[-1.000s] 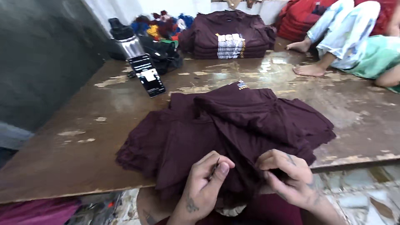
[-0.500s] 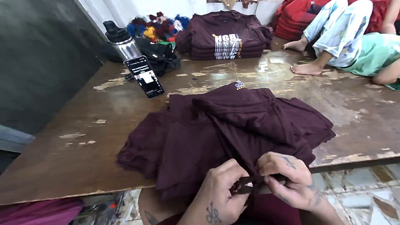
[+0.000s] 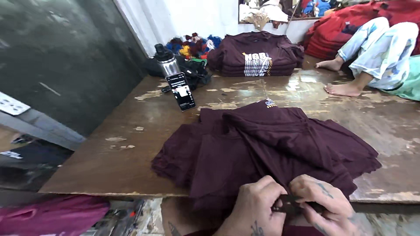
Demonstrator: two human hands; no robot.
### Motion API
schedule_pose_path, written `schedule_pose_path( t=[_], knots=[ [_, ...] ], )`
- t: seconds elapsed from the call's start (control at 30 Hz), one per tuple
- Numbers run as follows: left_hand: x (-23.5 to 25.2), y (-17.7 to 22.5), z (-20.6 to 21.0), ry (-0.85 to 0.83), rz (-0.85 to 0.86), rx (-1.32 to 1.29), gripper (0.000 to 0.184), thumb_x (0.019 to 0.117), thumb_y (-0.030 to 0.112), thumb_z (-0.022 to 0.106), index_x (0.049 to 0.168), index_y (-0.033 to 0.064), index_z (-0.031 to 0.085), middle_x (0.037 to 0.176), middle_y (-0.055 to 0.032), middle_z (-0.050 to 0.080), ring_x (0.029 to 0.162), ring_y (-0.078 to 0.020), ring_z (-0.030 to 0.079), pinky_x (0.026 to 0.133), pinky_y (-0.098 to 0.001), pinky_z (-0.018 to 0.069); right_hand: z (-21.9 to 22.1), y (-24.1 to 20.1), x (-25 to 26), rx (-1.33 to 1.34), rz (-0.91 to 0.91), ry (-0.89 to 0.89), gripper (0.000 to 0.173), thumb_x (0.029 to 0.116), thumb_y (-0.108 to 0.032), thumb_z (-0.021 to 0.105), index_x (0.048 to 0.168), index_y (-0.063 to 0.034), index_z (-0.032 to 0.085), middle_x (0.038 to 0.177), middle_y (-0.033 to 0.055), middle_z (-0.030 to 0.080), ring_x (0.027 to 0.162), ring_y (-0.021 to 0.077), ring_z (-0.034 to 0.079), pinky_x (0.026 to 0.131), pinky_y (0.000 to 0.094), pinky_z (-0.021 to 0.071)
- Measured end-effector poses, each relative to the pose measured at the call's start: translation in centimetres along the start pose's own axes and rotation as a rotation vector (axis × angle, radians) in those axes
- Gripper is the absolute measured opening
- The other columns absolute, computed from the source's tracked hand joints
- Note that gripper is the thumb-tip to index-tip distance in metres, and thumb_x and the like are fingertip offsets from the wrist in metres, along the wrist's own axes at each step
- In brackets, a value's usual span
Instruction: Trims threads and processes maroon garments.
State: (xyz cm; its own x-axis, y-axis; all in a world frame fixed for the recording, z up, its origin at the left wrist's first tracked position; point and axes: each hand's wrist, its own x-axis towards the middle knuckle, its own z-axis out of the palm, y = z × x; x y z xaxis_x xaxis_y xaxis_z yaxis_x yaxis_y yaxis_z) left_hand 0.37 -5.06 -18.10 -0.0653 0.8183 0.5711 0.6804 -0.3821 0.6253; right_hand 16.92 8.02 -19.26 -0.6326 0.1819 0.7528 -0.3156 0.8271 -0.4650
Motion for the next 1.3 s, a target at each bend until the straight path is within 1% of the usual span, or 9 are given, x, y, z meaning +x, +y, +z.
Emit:
schedule_pose_path(
  t=[0.2, 0.33, 0.5, 0.6, 0.67, 0.8, 0.93, 1.07, 1.3],
  knots=[
    [-0.3, -0.1, 0.5, 0.092, 0.033, -0.074, 0.008, 0.0899, 0.011, 0.072, 0.092, 0.0033, 0.071, 0.089, -0.0068, 0.071, 0.074, -0.0078, 0.066, 0.064, -0.0181, 0.0548, 0.3, 0.1, 0.2, -0.016, -0.016, -0.002, 0.014, 0.1012, -0.022, 0.057, 0.091, -0.0133, 0.060, 0.091, -0.0022, 0.067, 0.099, 0.0037, 0.066, 0.090, 0.0188, 0.0548],
    [-0.5, 0.0, 0.9, 0.097, 0.052, -0.006, 0.003, 0.0879, 0.006, 0.066, 0.086, 0.0046, 0.066, 0.079, -0.0054, 0.066, 0.065, -0.0089, 0.061, 0.056, -0.0188, 0.0503, 0.1, 0.2, 0.0, -0.018, -0.030, -0.014, 0.015, 0.1020, -0.023, 0.056, 0.090, -0.0138, 0.060, 0.091, -0.0024, 0.068, 0.099, 0.0045, 0.067, 0.091, 0.0203, 0.0548],
    [-0.7, 1.1, -1.5, -0.225, -0.163, -0.266, 0.016, 0.0979, 0.007, 0.059, 0.087, -0.0027, 0.064, 0.074, -0.0103, 0.059, 0.064, -0.0109, 0.055, 0.059, -0.0218, 0.0458, 0.0, 0.2, 0.1, -0.038, -0.040, -0.022, 0.014, 0.1011, -0.022, 0.056, 0.091, -0.0131, 0.059, 0.091, -0.0008, 0.067, 0.100, 0.0063, 0.067, 0.091, 0.0213, 0.0546],
    [-0.9, 1.3, -2.6, -0.349, -0.330, -0.539, 0.021, 0.1022, 0.011, 0.054, 0.089, -0.0039, 0.062, 0.071, -0.0053, 0.053, 0.061, -0.0025, 0.047, 0.058, -0.0164, 0.0389, 0.1, 0.2, -0.1, -0.048, -0.039, -0.006, 0.013, 0.1010, -0.021, 0.056, 0.091, -0.0133, 0.059, 0.091, -0.0006, 0.067, 0.099, 0.0068, 0.067, 0.091, 0.0215, 0.0549],
    [-1.2, 1.2, -2.3, -0.261, -0.376, -0.609, 0.016, 0.0973, 0.007, 0.057, 0.085, -0.0013, 0.062, 0.068, -0.0003, 0.052, 0.060, 0.0032, 0.046, 0.056, -0.0125, 0.0375, 0.5, 0.2, -0.3, -0.087, -0.034, 0.009, 0.014, 0.1011, -0.024, 0.056, 0.092, -0.0139, 0.059, 0.091, -0.0010, 0.066, 0.099, 0.0066, 0.066, 0.090, 0.0209, 0.0544],
    [-1.3, 1.2, -1.6, -0.064, -0.238, -0.472, 0.015, 0.0922, 0.006, 0.062, 0.080, -0.0025, 0.063, 0.073, -0.0050, 0.058, 0.065, 0.0007, 0.051, 0.057, -0.0120, 0.0409, 1.0, -1.2, -0.5, -0.216, 0.073, -0.019, 0.031, 0.1010, -0.047, 0.059, 0.110, -0.0170, 0.061, 0.091, -0.0009, 0.064, 0.093, 0.0070, 0.064, 0.087, 0.0208, 0.0516],
    [-0.9, 1.3, -0.6, 0.053, -0.114, -0.329, 0.012, 0.0888, 0.006, 0.066, 0.081, -0.0023, 0.063, 0.073, -0.0073, 0.059, 0.064, -0.0021, 0.054, 0.056, -0.0117, 0.0433, 1.7, -2.2, -0.1, -0.293, 0.122, 0.021, 0.018, 0.0975, -0.030, 0.064, 0.098, -0.0118, 0.065, 0.086, 0.0023, 0.065, 0.091, 0.0081, 0.065, 0.085, 0.0185, 0.0529],
    [-0.2, 1.0, -0.3, 0.118, -0.090, -0.256, 0.013, 0.0972, 0.015, 0.064, 0.093, 0.0026, 0.065, 0.082, -0.0039, 0.062, 0.070, -0.0005, 0.057, 0.061, -0.0112, 0.0484, 1.7, -2.6, 0.0, -0.075, 0.226, 0.152, 0.016, 0.1019, -0.021, 0.058, 0.116, -0.0139, 0.058, 0.107, -0.0029, 0.067, 0.100, -0.0022, 0.065, 0.086, 0.0127, 0.0549],
    [2.1, 0.9, -0.1, 0.109, -0.098, -0.186, 0.017, 0.0984, 0.016, 0.059, 0.092, 0.0008, 0.065, 0.084, -0.0044, 0.062, 0.075, 0.0008, 0.057, 0.066, -0.0096, 0.0462, 0.4, -1.5, 0.7, 0.220, 0.262, 0.250, 0.027, 0.1054, -0.021, 0.054, 0.131, -0.0146, 0.053, 0.106, -0.0074, 0.071, 0.097, -0.0038, 0.067, 0.084, 0.0128, 0.0552]
  ],
)
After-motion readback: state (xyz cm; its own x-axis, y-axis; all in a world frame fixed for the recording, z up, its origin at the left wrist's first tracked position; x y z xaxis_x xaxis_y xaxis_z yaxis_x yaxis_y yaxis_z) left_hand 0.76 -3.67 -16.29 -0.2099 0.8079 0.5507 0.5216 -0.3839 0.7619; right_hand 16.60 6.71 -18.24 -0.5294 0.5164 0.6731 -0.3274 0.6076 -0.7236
